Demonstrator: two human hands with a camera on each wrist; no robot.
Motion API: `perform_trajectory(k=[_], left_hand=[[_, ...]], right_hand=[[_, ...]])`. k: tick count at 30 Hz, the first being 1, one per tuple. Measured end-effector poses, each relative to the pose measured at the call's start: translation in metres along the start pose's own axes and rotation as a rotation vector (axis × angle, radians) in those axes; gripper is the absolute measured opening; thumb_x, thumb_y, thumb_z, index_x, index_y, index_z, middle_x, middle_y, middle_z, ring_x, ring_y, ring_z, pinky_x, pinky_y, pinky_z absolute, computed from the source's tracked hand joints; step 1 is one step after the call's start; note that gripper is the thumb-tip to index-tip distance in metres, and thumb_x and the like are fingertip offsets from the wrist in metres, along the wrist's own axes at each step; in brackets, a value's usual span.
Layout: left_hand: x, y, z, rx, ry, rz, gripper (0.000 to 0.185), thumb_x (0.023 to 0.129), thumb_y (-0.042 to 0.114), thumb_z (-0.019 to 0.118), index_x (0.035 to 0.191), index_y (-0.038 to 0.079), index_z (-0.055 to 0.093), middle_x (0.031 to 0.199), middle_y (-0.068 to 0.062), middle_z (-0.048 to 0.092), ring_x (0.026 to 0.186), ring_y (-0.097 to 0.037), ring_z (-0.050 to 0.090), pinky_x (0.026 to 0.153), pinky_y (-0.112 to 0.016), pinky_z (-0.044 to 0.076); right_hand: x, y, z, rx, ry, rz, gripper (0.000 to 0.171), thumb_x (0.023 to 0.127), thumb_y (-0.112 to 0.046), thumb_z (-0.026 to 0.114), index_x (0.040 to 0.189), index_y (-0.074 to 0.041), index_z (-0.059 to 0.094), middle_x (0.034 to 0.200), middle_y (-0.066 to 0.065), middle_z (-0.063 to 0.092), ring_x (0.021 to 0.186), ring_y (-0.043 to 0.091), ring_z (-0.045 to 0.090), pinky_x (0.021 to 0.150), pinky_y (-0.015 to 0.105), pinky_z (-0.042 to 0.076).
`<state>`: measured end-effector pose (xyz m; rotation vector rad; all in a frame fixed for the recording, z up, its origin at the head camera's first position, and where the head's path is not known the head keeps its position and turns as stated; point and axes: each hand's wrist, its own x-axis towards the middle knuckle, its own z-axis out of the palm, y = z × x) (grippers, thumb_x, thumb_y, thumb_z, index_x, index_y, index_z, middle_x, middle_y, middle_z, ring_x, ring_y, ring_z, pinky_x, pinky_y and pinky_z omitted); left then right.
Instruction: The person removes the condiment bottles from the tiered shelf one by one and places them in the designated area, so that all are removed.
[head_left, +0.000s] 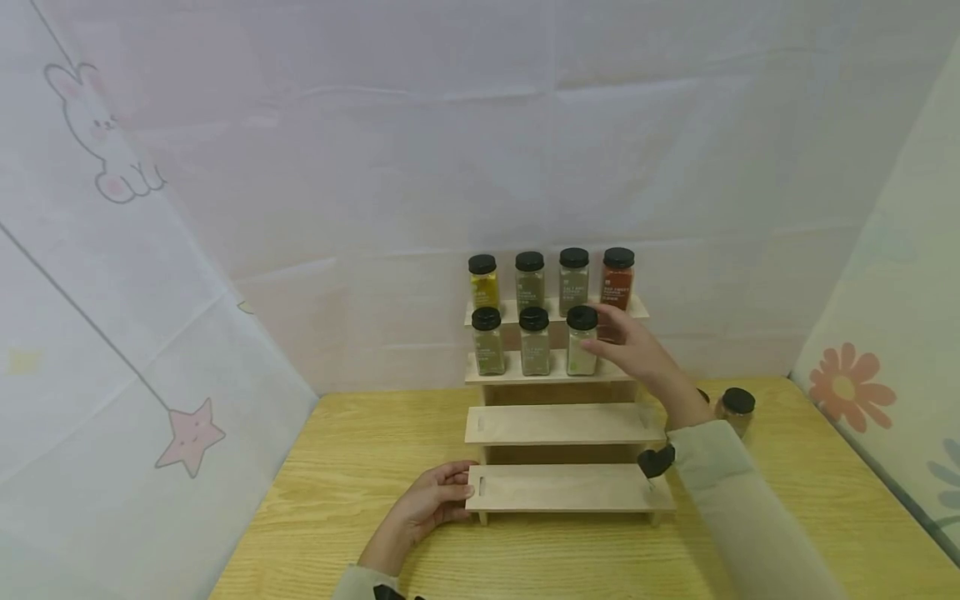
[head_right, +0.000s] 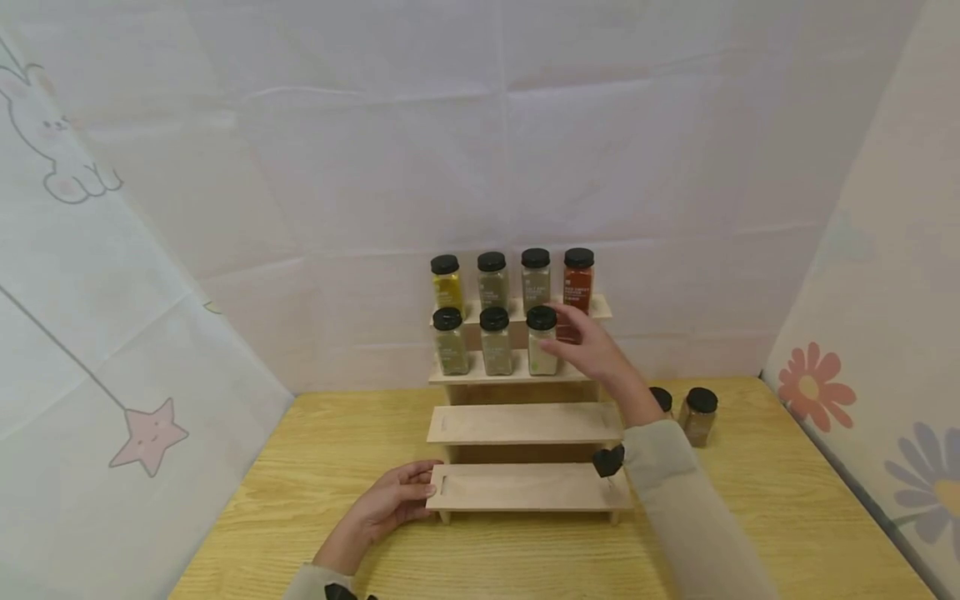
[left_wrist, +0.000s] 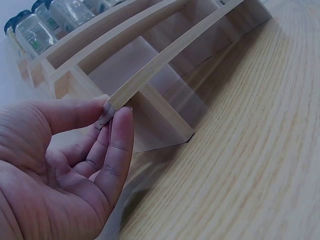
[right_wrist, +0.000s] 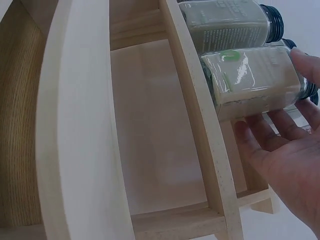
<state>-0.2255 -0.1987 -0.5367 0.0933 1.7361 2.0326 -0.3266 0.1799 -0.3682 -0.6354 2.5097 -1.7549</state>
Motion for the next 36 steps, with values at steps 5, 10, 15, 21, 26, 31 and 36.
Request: perform_trajectory(k=[5, 10, 15, 21, 26, 31, 36], left_hand=[[-0.0001, -0.0001, -0.0003, 0.001, -0.002, -0.001, 0.067, 0.093, 0.003, 0.068, 0.151, -0.009, 0.036, 0.116, -0.011, 0.06, 0.093, -0.018, 0.067, 0.071, -0.027, 0.06], [0.0006, 0.0004, -0.0001, 0.003, -0.002, -0.006, 0.067, 0.094, 0.003, 0.068, 0.151, -0.009, 0.036, 0.115, -0.011, 0.06, 0.093, -0.018, 0.067, 0.071, -0.027, 0.06], [0.0012, 0.001, -0.0004, 0.001, -0.005, -0.016, 0.066, 0.094, 0.004, 0.068, 0.151, -0.008, 0.037, 0.115, -0.01, 0.06, 0.093, -0.019, 0.068, 0.072, -0.028, 0.06], [0.0023, 0.0013, -0.0013, -0.006, -0.011, -0.023, 0.065, 0.094, 0.003, 0.068, 0.15, -0.008, 0.038, 0.114, -0.01, 0.061, 0.092, -0.019, 0.068, 0.071, -0.027, 0.06], [0.0025, 0.0007, -0.0008, -0.004, -0.007, -0.021, 0.065, 0.093, 0.003, 0.068, 0.15, -0.008, 0.038, 0.115, -0.01, 0.061, 0.092, -0.019, 0.068, 0.071, -0.027, 0.06], [0.0023, 0.0003, -0.0009, -0.01, -0.004, -0.022, 0.065, 0.093, 0.003, 0.068, 0.15, -0.009, 0.038, 0.115, -0.01, 0.062, 0.091, -0.019, 0.069, 0.07, -0.027, 0.06], [0.0024, 0.001, -0.0001, -0.007, 0.0, -0.026, 0.065, 0.094, 0.002, 0.068, 0.15, -0.008, 0.038, 0.115, -0.01, 0.062, 0.092, -0.019, 0.068, 0.071, -0.027, 0.06]], right_hand=[[0.0038, 0.0013, 0.0043, 0.029, 0.002, -0.031, 0.072, 0.096, -0.025, 0.072, 0.157, -0.016, 0.036, 0.146, 0.014, 0.05, 0.134, 0.036, 0.048, 0.109, 0.052, 0.043], [0.0066, 0.0044, 0.0063, 0.029, 0.001, -0.037, 0.073, 0.095, -0.023, 0.073, 0.157, -0.016, 0.036, 0.15, 0.016, 0.046, 0.136, 0.037, 0.047, 0.108, 0.053, 0.043], [0.0064, 0.0045, 0.0073, 0.055, -0.017, -0.014, 0.078, 0.095, -0.023, 0.074, 0.16, -0.019, 0.031, 0.156, 0.017, 0.04, 0.14, 0.04, 0.042, 0.11, 0.06, 0.039], [0.0079, 0.0071, 0.0085, 0.117, -0.027, -0.05, 0.078, 0.094, -0.014, 0.074, 0.159, -0.016, 0.031, 0.153, 0.017, 0.045, 0.141, 0.037, 0.043, 0.115, 0.057, 0.035], [0.0075, 0.0079, 0.0089, 0.125, -0.023, -0.066, 0.077, 0.094, -0.015, 0.074, 0.159, -0.016, 0.033, 0.154, 0.016, 0.043, 0.141, 0.037, 0.042, 0.117, 0.057, 0.032], [0.0075, 0.0085, 0.0093, 0.114, -0.02, -0.057, 0.077, 0.094, -0.018, 0.074, 0.159, -0.018, 0.033, 0.155, 0.014, 0.042, 0.141, 0.037, 0.043, 0.114, 0.057, 0.036], [0.0074, 0.0094, 0.0094, 0.085, 0.004, -0.038, 0.075, 0.094, -0.019, 0.074, 0.158, -0.019, 0.035, 0.155, 0.014, 0.043, 0.141, 0.037, 0.043, 0.112, 0.058, 0.039]])
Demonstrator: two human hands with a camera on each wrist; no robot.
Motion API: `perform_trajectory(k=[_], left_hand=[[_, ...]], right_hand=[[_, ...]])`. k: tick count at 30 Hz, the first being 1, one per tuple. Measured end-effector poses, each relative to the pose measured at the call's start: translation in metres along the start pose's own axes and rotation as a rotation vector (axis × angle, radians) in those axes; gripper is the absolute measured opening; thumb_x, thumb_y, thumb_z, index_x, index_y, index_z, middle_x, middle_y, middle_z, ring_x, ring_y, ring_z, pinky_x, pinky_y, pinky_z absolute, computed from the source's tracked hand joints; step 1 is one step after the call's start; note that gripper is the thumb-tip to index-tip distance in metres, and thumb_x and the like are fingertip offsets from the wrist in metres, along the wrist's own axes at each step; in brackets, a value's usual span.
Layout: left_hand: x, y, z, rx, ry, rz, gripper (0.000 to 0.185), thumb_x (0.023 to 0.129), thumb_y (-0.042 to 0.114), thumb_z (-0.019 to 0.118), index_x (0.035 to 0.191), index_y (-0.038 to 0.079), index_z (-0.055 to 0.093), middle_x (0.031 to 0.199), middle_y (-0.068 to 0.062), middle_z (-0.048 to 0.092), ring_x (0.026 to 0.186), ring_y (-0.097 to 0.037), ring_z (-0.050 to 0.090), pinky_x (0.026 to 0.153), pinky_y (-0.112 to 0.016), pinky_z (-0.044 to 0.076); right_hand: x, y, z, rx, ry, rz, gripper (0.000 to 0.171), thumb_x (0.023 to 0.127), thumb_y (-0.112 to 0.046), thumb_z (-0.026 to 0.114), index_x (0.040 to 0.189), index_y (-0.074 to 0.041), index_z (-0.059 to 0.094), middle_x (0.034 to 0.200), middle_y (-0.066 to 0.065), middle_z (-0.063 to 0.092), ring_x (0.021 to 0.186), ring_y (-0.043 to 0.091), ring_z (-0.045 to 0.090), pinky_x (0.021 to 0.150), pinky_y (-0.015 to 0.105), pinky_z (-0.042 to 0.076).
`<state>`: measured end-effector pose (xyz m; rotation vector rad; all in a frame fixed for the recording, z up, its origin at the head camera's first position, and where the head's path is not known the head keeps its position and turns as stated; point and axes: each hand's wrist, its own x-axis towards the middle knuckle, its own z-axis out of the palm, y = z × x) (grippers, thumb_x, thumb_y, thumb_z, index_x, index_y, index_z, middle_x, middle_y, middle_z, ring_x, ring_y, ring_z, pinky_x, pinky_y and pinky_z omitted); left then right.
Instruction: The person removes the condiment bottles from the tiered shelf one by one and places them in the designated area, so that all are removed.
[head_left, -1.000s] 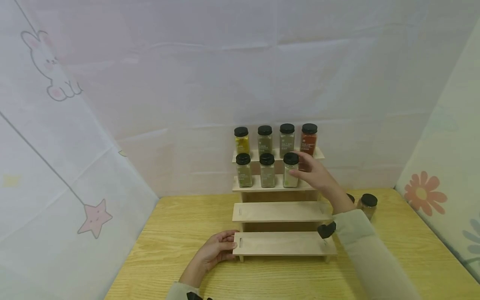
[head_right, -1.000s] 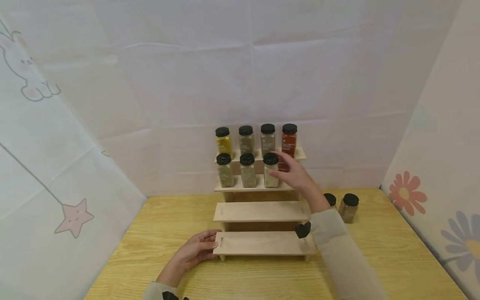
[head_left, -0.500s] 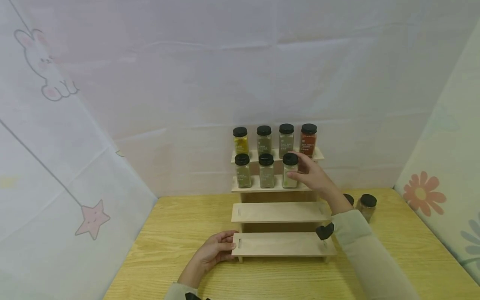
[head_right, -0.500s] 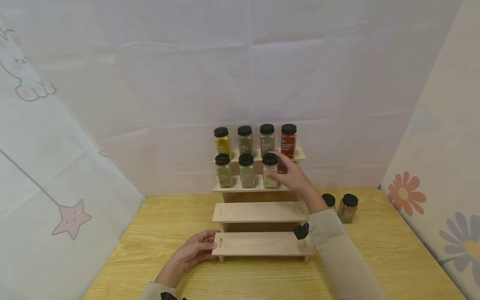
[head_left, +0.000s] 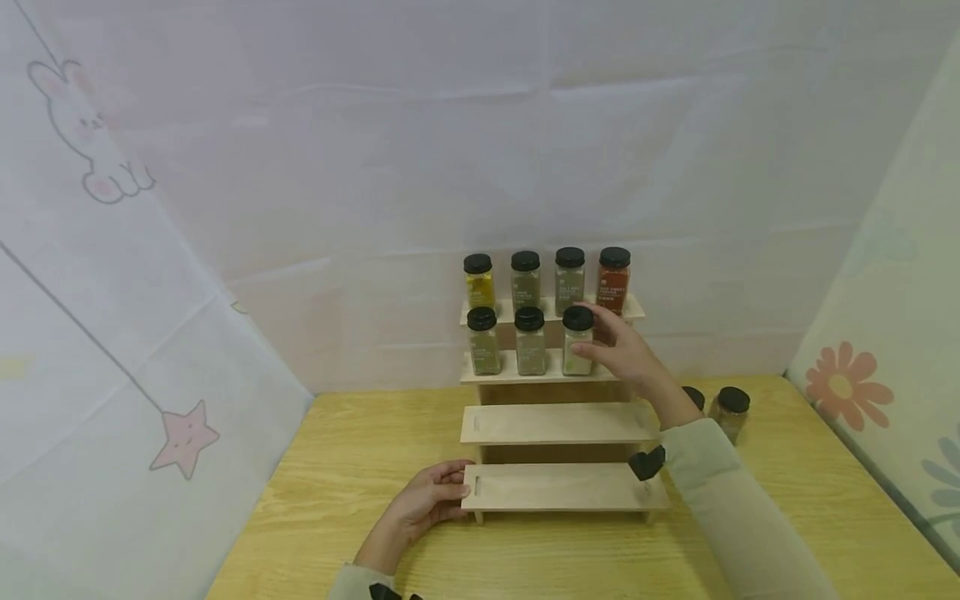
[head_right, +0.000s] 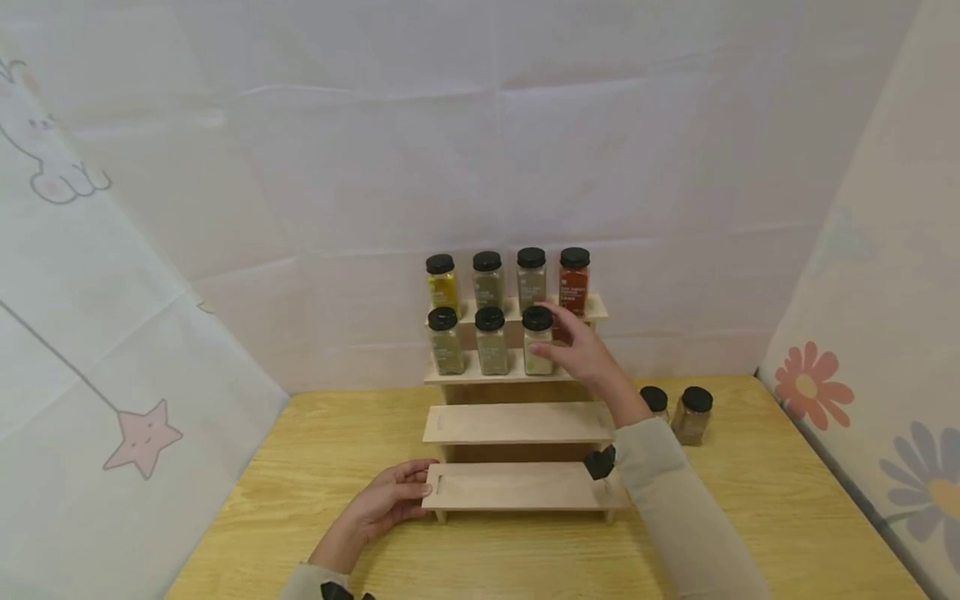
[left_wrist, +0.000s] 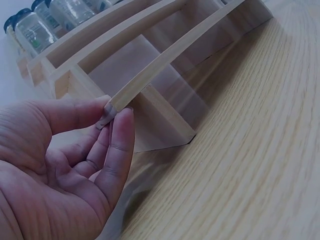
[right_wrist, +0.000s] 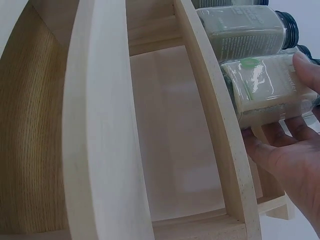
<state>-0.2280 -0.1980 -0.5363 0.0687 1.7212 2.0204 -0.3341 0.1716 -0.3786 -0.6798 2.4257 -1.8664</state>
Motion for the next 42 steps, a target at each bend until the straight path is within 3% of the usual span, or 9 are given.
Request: perform_trajectory(k=[8, 13, 18, 22, 30, 34, 37, 42], left_hand=[[-0.001, -0.001, 0.0, -0.006, -0.009, 0.0, 0.064, 0.094, 0.002, 0.067, 0.15, -0.008, 0.037, 0.116, -0.01, 0.061, 0.092, -0.018, 0.068, 0.071, -0.026, 0.06], [-0.002, 0.0, -0.001, 0.003, -0.005, 0.004, 0.065, 0.094, 0.003, 0.067, 0.15, -0.009, 0.036, 0.116, -0.01, 0.061, 0.092, -0.018, 0.068, 0.071, -0.027, 0.06], [-0.001, -0.001, -0.001, 0.012, -0.008, 0.006, 0.065, 0.094, 0.004, 0.068, 0.15, -0.008, 0.037, 0.116, -0.01, 0.062, 0.092, -0.018, 0.068, 0.071, -0.027, 0.06], [0.0, -0.003, -0.001, 0.016, -0.008, 0.003, 0.066, 0.094, 0.004, 0.068, 0.15, -0.008, 0.037, 0.117, -0.011, 0.062, 0.092, -0.018, 0.068, 0.071, -0.026, 0.06], [0.001, 0.0, -0.001, 0.019, 0.005, 0.009, 0.066, 0.093, 0.005, 0.069, 0.15, -0.008, 0.038, 0.116, -0.011, 0.061, 0.091, -0.018, 0.067, 0.071, -0.027, 0.06], [-0.001, 0.002, -0.001, 0.018, 0.004, 0.002, 0.065, 0.093, 0.005, 0.07, 0.149, -0.008, 0.04, 0.115, -0.01, 0.061, 0.091, -0.018, 0.068, 0.071, -0.027, 0.06], [-0.002, 0.002, -0.001, 0.016, 0.003, -0.002, 0.064, 0.093, 0.005, 0.069, 0.149, -0.007, 0.04, 0.115, -0.01, 0.061, 0.091, -0.018, 0.068, 0.072, -0.028, 0.06], [-0.001, 0.003, 0.0, 0.021, 0.006, -0.002, 0.065, 0.093, 0.005, 0.069, 0.149, -0.007, 0.04, 0.114, -0.01, 0.061, 0.09, -0.018, 0.068, 0.071, -0.027, 0.06]], right_hand=[[-0.001, 0.0, 0.002, -0.037, 0.025, -0.001, 0.071, 0.094, -0.018, 0.074, 0.156, -0.021, 0.039, 0.149, 0.013, 0.049, 0.137, 0.033, 0.047, 0.111, 0.053, 0.04], [-0.007, -0.006, 0.0, -0.05, 0.03, -0.031, 0.071, 0.094, -0.021, 0.075, 0.156, -0.02, 0.039, 0.142, 0.013, 0.054, 0.127, 0.028, 0.053, 0.1, 0.036, 0.049], [-0.015, -0.008, -0.008, -0.058, 0.047, -0.059, 0.07, 0.093, -0.02, 0.075, 0.154, -0.017, 0.041, 0.135, 0.009, 0.057, 0.116, 0.019, 0.057, 0.09, 0.022, 0.051], [-0.023, -0.01, -0.016, -0.069, 0.048, -0.043, 0.07, 0.094, -0.022, 0.074, 0.155, -0.017, 0.04, 0.133, 0.006, 0.057, 0.111, 0.018, 0.055, 0.087, 0.022, 0.051], [-0.039, -0.014, -0.031, -0.14, 0.032, -0.002, 0.072, 0.097, -0.029, 0.07, 0.159, -0.022, 0.033, 0.15, 0.01, 0.048, 0.137, 0.034, 0.047, 0.101, 0.037, 0.05], [-0.047, -0.012, -0.039, -0.153, 0.025, -0.016, 0.07, 0.098, -0.027, 0.069, 0.158, -0.019, 0.034, 0.15, 0.011, 0.047, 0.137, 0.036, 0.047, 0.097, 0.031, 0.051], [-0.054, -0.011, -0.046, -0.14, 0.03, -0.008, 0.069, 0.098, -0.025, 0.069, 0.157, -0.018, 0.035, 0.148, 0.011, 0.049, 0.136, 0.033, 0.048, 0.093, 0.022, 0.051], [-0.068, -0.011, -0.06, -0.168, 0.06, -0.012, 0.069, 0.098, -0.024, 0.069, 0.158, -0.021, 0.035, 0.143, 0.004, 0.052, 0.127, 0.012, 0.052, 0.089, 0.018, 0.052]])
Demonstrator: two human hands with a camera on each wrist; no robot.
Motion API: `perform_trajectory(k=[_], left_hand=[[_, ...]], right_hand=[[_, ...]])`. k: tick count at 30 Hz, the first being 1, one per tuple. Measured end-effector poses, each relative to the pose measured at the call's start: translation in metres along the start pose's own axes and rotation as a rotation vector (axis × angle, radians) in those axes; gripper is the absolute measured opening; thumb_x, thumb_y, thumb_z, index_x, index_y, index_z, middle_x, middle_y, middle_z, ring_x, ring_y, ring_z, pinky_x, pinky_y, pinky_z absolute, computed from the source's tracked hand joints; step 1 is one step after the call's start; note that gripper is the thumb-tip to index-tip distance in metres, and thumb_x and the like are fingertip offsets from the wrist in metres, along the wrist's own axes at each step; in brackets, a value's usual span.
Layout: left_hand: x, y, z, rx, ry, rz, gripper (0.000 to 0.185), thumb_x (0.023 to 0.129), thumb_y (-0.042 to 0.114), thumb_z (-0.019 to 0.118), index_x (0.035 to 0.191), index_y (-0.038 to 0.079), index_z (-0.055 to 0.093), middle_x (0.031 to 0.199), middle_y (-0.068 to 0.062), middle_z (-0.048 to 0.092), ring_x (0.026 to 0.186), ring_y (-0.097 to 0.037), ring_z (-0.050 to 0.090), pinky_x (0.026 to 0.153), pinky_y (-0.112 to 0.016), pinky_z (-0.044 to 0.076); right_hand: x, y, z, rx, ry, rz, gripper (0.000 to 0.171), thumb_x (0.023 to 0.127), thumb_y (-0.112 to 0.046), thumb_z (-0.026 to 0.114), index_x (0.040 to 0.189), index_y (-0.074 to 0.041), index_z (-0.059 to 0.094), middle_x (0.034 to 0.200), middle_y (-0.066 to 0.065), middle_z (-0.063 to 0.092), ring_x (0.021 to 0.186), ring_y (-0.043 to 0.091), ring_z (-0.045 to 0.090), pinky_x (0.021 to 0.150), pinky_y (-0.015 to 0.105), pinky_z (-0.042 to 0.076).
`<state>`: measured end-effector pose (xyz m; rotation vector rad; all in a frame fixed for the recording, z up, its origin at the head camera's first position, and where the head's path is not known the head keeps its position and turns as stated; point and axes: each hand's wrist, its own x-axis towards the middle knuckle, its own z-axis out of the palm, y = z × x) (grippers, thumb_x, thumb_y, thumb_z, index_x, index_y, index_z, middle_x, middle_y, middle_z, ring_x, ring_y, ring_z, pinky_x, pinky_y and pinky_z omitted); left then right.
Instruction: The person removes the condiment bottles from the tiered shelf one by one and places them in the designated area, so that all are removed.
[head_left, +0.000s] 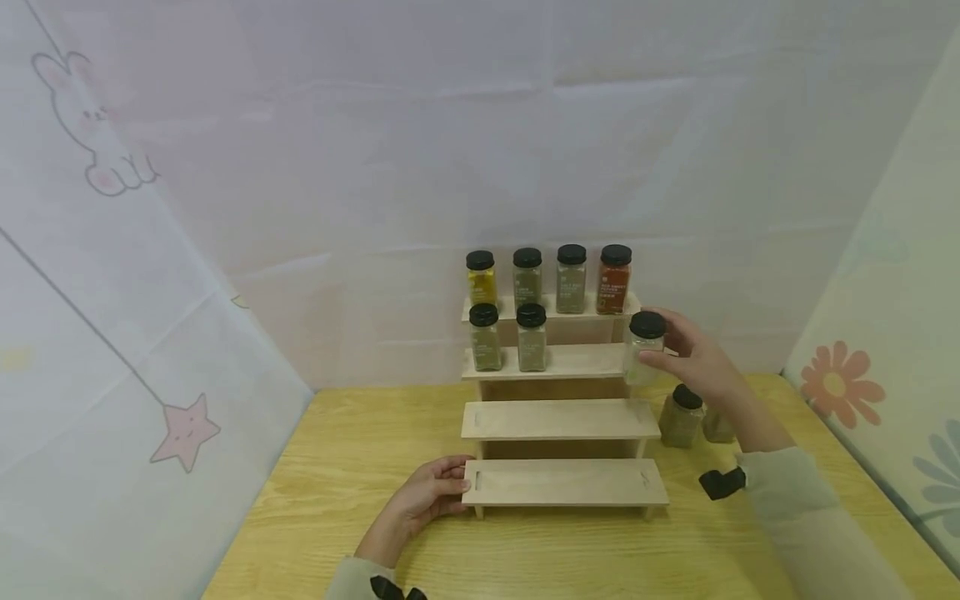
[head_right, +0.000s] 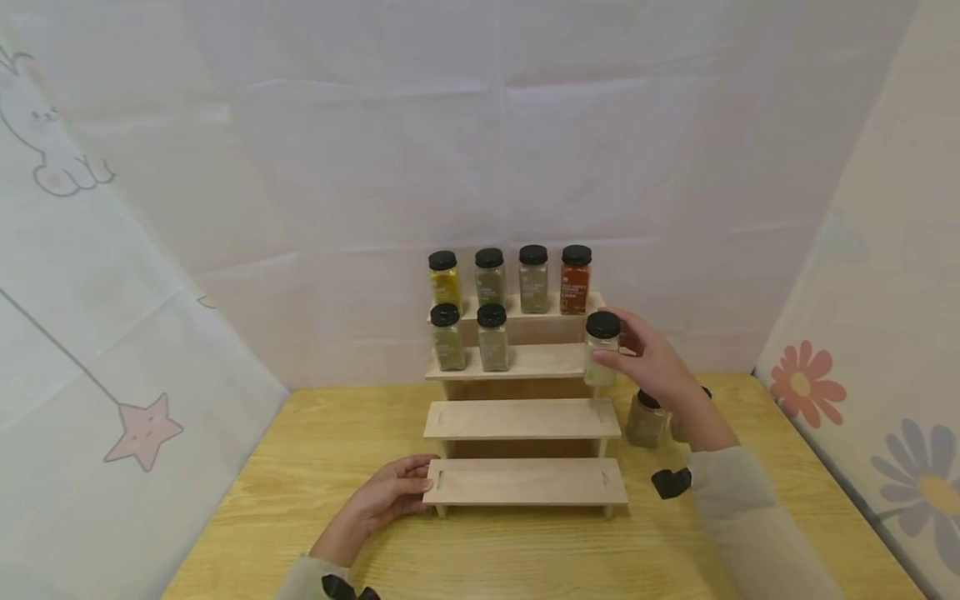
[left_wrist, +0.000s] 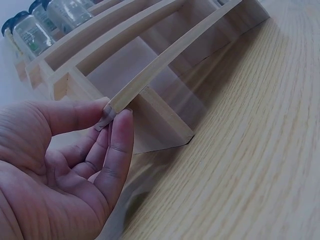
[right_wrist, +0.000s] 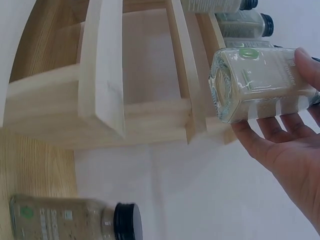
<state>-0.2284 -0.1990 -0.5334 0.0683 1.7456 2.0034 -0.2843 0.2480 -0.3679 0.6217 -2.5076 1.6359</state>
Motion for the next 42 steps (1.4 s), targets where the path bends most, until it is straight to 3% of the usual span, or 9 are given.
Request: perform_trajectory(k=[3, 9, 11, 15, 18, 27, 36, 38, 42], left_hand=[[0.001, 0.0, 0.0, 0.007, 0.007, 0.003, 0.065, 0.093, 0.005, 0.069, 0.149, -0.007, 0.04, 0.114, -0.009, 0.061, 0.09, -0.018, 0.068, 0.071, -0.028, 0.06], [0.001, 0.0, 0.0, 0.006, 0.007, 0.003, 0.065, 0.093, 0.004, 0.069, 0.149, -0.007, 0.04, 0.114, -0.01, 0.061, 0.09, -0.018, 0.068, 0.071, -0.028, 0.06], [0.001, -0.001, 0.0, 0.003, 0.002, 0.004, 0.065, 0.093, 0.004, 0.069, 0.149, -0.008, 0.04, 0.114, -0.01, 0.061, 0.091, -0.018, 0.068, 0.071, -0.028, 0.06], [0.001, -0.003, -0.001, -0.004, 0.0, 0.006, 0.065, 0.092, 0.005, 0.07, 0.149, -0.007, 0.04, 0.114, -0.009, 0.061, 0.091, -0.018, 0.068, 0.072, -0.028, 0.06], [0.002, -0.004, -0.002, -0.006, 0.0, 0.011, 0.066, 0.092, 0.005, 0.07, 0.149, -0.008, 0.04, 0.114, -0.009, 0.061, 0.091, -0.018, 0.068, 0.072, -0.028, 0.06], [0.003, -0.005, -0.003, -0.013, -0.006, 0.017, 0.065, 0.093, 0.005, 0.069, 0.149, -0.008, 0.039, 0.111, -0.007, 0.06, 0.091, -0.018, 0.068, 0.072, -0.028, 0.06], [0.003, -0.006, -0.003, -0.01, -0.006, 0.024, 0.063, 0.093, 0.004, 0.069, 0.149, -0.007, 0.041, 0.112, -0.008, 0.061, 0.091, -0.018, 0.068, 0.071, -0.028, 0.06], [0.003, -0.006, -0.003, -0.01, -0.007, 0.026, 0.063, 0.093, 0.004, 0.069, 0.148, -0.007, 0.041, 0.112, -0.008, 0.061, 0.091, -0.018, 0.068, 0.071, -0.028, 0.06], [0.003, -0.007, -0.003, -0.014, -0.013, 0.036, 0.063, 0.093, 0.003, 0.068, 0.148, -0.008, 0.04, 0.113, -0.009, 0.061, 0.091, -0.019, 0.068, 0.072, -0.027, 0.06]], right_hand=[[-0.007, 0.001, -0.008, -0.049, 0.017, -0.011, 0.068, 0.098, -0.025, 0.069, 0.158, -0.024, 0.035, 0.142, 0.001, 0.052, 0.125, 0.01, 0.054, 0.087, 0.017, 0.052], [-0.022, 0.0, -0.025, -0.147, 0.037, 0.03, 0.07, 0.099, -0.027, 0.067, 0.16, -0.029, 0.031, 0.148, 0.012, 0.045, 0.137, 0.042, 0.045, 0.09, 0.025, 0.051], [-0.026, 0.002, -0.03, -0.14, 0.035, 0.05, 0.071, 0.1, -0.026, 0.067, 0.16, -0.03, 0.03, 0.151, 0.011, 0.041, 0.139, 0.045, 0.04, 0.092, 0.024, 0.05], [-0.035, 0.009, -0.038, -0.123, 0.055, 0.027, 0.069, 0.1, -0.02, 0.066, 0.159, -0.029, 0.031, 0.143, -0.003, 0.047, 0.131, 0.015, 0.052, 0.088, 0.017, 0.05], [-0.041, 0.014, -0.043, -0.142, 0.086, -0.004, 0.068, 0.1, -0.016, 0.066, 0.158, -0.026, 0.034, 0.129, -0.011, 0.05, 0.102, -0.002, 0.054, 0.076, 0.014, 0.049], [-0.06, 0.027, -0.06, -0.103, 0.096, -0.022, 0.064, 0.099, -0.004, 0.063, 0.156, -0.018, 0.036, 0.136, -0.015, 0.049, 0.113, -0.006, 0.056, 0.08, 0.012, 0.05], [-0.083, 0.045, -0.078, -0.223, 0.129, 0.029, 0.068, 0.1, -0.012, 0.065, 0.159, -0.024, 0.034, 0.144, -0.019, 0.042, 0.118, -0.02, 0.043, 0.083, 0.003, 0.044], [-0.088, 0.049, -0.082, -0.264, 0.141, 0.052, 0.07, 0.1, -0.016, 0.065, 0.16, -0.027, 0.031, 0.149, -0.019, 0.038, 0.123, -0.018, 0.039, 0.082, 0.001, 0.042], [-0.096, 0.058, -0.09, -0.285, 0.133, 0.085, 0.074, 0.101, -0.019, 0.064, 0.162, -0.032, 0.023, 0.159, -0.018, 0.026, 0.148, 0.019, 0.03, 0.079, 0.0, 0.039]])
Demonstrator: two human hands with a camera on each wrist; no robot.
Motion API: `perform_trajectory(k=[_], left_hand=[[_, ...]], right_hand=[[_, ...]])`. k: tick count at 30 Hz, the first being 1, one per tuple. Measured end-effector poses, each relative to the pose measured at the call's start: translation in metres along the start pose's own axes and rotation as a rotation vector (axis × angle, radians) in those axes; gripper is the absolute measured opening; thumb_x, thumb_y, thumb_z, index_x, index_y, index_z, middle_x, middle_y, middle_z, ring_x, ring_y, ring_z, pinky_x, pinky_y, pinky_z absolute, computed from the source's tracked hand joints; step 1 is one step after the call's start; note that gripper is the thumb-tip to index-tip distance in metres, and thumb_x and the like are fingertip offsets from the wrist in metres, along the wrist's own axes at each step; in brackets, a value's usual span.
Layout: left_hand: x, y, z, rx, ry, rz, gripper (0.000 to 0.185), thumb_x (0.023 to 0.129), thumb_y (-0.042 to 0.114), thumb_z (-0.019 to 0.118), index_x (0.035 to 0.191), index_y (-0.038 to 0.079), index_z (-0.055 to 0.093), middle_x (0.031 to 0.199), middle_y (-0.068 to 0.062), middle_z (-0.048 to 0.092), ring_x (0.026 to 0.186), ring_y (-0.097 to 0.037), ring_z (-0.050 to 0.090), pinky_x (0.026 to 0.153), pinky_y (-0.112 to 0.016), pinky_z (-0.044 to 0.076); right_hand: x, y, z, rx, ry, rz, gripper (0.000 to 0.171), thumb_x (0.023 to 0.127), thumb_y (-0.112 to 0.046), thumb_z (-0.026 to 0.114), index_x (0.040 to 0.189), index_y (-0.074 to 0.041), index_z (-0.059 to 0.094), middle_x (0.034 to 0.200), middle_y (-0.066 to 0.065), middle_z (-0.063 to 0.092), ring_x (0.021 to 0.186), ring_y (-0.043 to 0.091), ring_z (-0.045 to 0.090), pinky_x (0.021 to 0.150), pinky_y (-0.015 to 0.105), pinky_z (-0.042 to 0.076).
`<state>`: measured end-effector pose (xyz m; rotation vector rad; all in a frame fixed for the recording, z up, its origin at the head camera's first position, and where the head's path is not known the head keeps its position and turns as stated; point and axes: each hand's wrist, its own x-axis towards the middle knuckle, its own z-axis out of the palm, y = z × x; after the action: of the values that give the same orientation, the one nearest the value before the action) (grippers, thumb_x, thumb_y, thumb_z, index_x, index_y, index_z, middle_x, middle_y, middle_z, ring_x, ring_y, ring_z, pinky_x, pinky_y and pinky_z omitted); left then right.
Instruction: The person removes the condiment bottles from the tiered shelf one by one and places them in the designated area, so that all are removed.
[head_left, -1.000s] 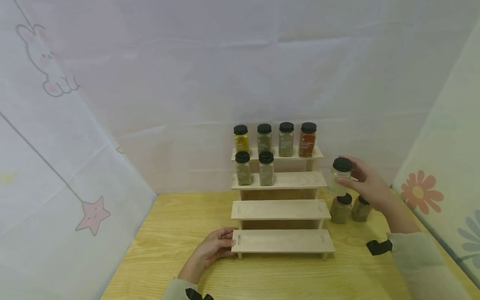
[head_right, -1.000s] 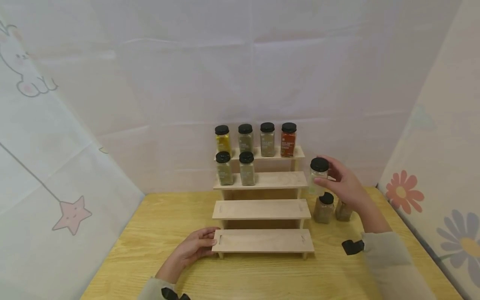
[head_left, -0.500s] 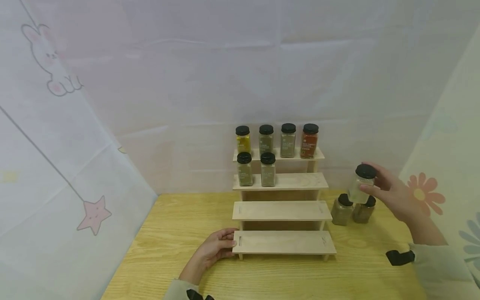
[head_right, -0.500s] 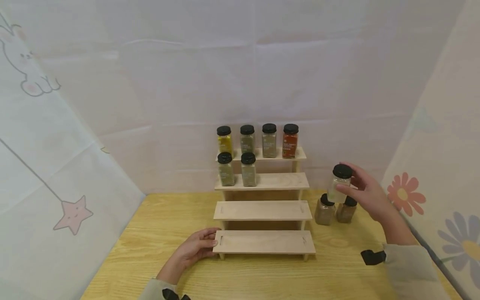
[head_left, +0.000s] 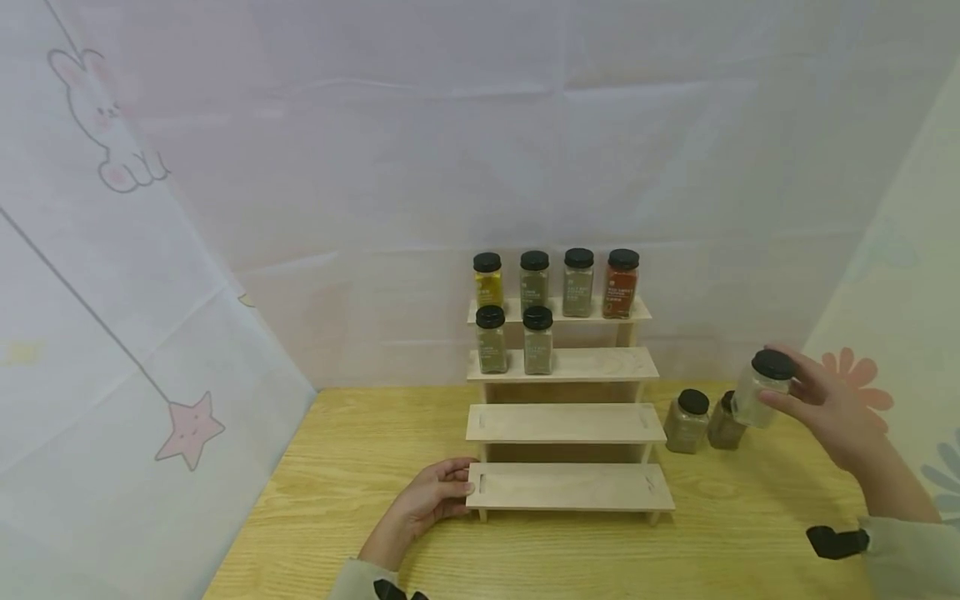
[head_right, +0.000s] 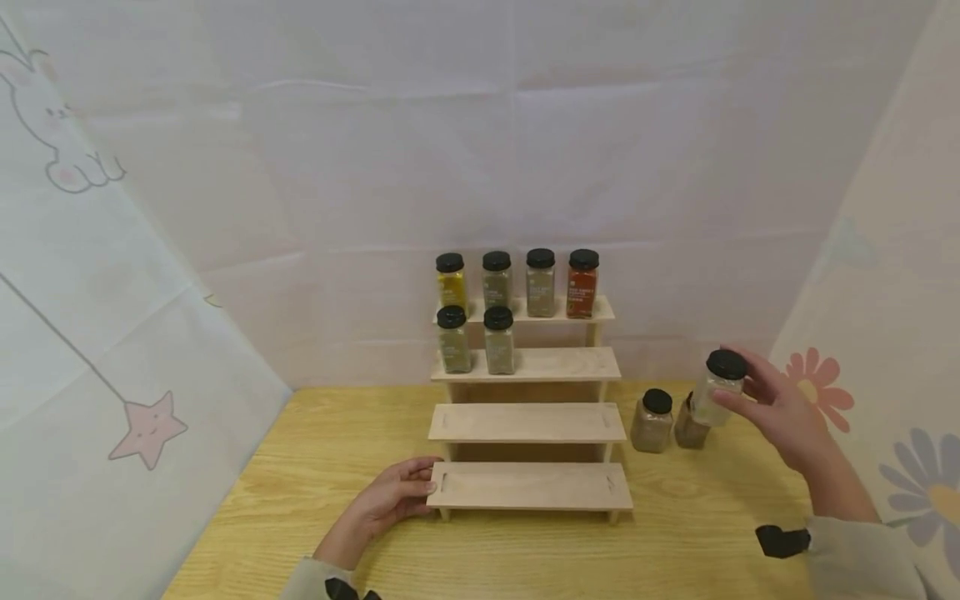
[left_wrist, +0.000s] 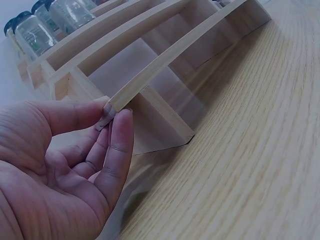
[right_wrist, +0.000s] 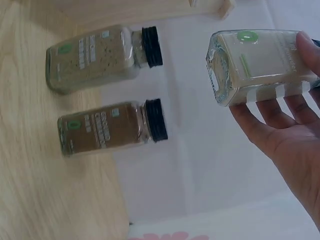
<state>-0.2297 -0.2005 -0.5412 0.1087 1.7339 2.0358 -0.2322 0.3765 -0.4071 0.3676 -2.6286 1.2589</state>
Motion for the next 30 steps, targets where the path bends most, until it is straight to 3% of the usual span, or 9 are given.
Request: perform_trajectory(k=[3, 10, 14, 20, 27, 30], left_hand=[[0.0, 0.0, 0.0, -0.003, -0.005, 0.003, 0.064, 0.093, 0.003, 0.068, 0.148, -0.009, 0.039, 0.114, -0.01, 0.061, 0.092, -0.019, 0.068, 0.072, -0.028, 0.06], [0.0, 0.0, 0.0, 0.002, -0.01, 0.005, 0.064, 0.093, 0.003, 0.068, 0.148, -0.01, 0.038, 0.115, -0.011, 0.061, 0.093, -0.019, 0.068, 0.072, -0.028, 0.06], [0.0, -0.001, -0.001, 0.006, -0.01, 0.009, 0.064, 0.093, 0.003, 0.068, 0.148, -0.01, 0.039, 0.114, -0.011, 0.062, 0.092, -0.019, 0.068, 0.071, -0.027, 0.06], [-0.001, -0.001, -0.001, 0.008, -0.008, 0.012, 0.063, 0.093, 0.002, 0.068, 0.147, -0.011, 0.039, 0.113, -0.01, 0.062, 0.091, -0.019, 0.068, 0.07, -0.027, 0.06], [-0.002, 0.0, 0.0, 0.005, -0.017, 0.01, 0.068, 0.093, 0.004, 0.069, 0.15, -0.012, 0.035, 0.113, -0.009, 0.061, 0.091, -0.018, 0.068, 0.071, -0.027, 0.06], [-0.002, 0.001, 0.0, 0.005, -0.019, 0.011, 0.067, 0.093, 0.004, 0.068, 0.15, -0.011, 0.035, 0.113, -0.009, 0.061, 0.091, -0.018, 0.068, 0.071, -0.027, 0.06]], right_hand=[[-0.004, 0.007, -0.003, -0.008, -0.01, 0.029, 0.075, 0.103, -0.022, 0.061, 0.163, -0.035, 0.018, 0.163, -0.016, 0.018, 0.146, 0.048, 0.025, 0.078, -0.001, 0.037], [-0.01, 0.022, -0.008, 0.002, -0.018, 0.06, 0.075, 0.104, -0.023, 0.059, 0.163, -0.036, 0.014, 0.166, -0.012, 0.009, 0.139, 0.064, 0.017, 0.076, -0.001, 0.034], [-0.015, 0.034, -0.009, 0.031, -0.026, 0.044, 0.073, 0.106, -0.019, 0.056, 0.164, -0.033, 0.014, 0.166, -0.015, 0.006, 0.143, 0.061, 0.01, 0.075, 0.001, 0.035], [-0.018, 0.05, -0.009, 0.06, -0.031, 0.032, 0.071, 0.107, -0.015, 0.052, 0.164, -0.029, 0.013, 0.166, -0.016, 0.004, 0.151, 0.044, 0.007, 0.076, 0.001, 0.036], [-0.023, 0.072, -0.008, 0.06, -0.028, 0.071, 0.074, 0.106, -0.02, 0.054, 0.164, -0.033, 0.01, 0.159, -0.022, 0.013, 0.143, 0.06, 0.007, 0.072, 0.005, 0.038], [-0.026, 0.082, -0.007, 0.026, 0.001, 0.055, 0.072, 0.105, -0.019, 0.057, 0.164, -0.03, 0.016, 0.16, -0.023, 0.013, 0.152, 0.037, 0.015, 0.073, 0.003, 0.037]])
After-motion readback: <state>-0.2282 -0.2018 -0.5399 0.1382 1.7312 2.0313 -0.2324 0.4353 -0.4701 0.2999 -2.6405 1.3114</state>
